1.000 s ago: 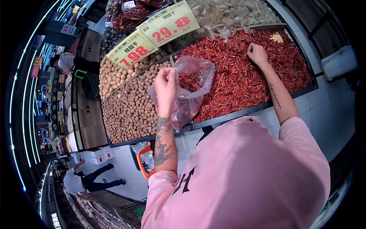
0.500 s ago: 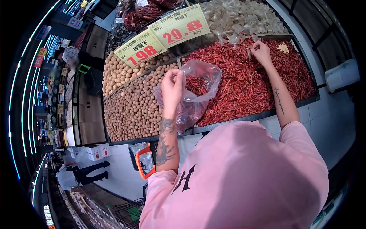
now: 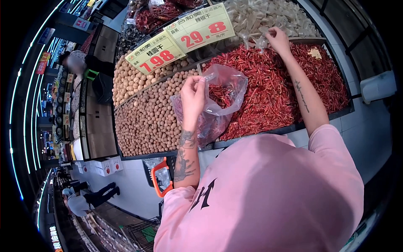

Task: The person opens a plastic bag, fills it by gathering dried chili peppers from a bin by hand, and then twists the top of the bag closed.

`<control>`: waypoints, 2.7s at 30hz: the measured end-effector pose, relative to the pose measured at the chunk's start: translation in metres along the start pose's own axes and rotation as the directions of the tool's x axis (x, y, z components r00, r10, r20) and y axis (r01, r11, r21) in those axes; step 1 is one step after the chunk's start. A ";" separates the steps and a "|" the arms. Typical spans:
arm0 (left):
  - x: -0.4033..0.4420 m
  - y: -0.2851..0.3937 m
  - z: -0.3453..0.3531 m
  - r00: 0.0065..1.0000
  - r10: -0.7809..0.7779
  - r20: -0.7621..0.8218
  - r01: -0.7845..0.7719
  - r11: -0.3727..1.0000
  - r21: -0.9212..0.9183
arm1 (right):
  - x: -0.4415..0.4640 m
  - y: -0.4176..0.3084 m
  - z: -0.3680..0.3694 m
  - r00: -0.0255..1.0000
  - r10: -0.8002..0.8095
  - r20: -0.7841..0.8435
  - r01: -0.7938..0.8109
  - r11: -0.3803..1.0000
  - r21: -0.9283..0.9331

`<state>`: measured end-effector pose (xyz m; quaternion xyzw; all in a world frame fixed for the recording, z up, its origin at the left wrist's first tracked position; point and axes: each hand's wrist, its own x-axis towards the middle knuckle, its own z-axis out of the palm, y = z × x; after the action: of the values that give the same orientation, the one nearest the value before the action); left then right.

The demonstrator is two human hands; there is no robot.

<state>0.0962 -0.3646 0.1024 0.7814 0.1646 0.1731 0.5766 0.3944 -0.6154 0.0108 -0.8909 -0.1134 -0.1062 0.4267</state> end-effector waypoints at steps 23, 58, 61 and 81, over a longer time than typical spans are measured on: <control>0.008 0.004 0.011 0.995 -0.071 0.065 0.074 0.996 -0.053 | -0.064 0.013 0.039 0.950 0.218 0.225 -0.141 0.939 -0.314; 0.006 0.006 0.009 0.997 -0.037 0.065 0.043 0.995 -0.095 | 0.024 -0.017 0.028 0.940 0.135 0.315 -0.300 0.768 0.566; 0.006 0.002 0.006 0.998 -0.054 0.035 0.056 0.995 -0.087 | -0.029 -0.024 0.024 0.984 0.060 0.170 -0.062 0.998 0.009; 0.007 0.000 0.006 0.995 -0.076 0.059 0.081 0.994 -0.079 | -0.136 -0.024 0.020 0.931 0.064 0.359 0.057 0.947 -0.317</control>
<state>0.1057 -0.3665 0.1017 0.7547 0.1718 0.1350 0.6186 0.2600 -0.6002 -0.0229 -0.9529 -0.1701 0.0446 0.2473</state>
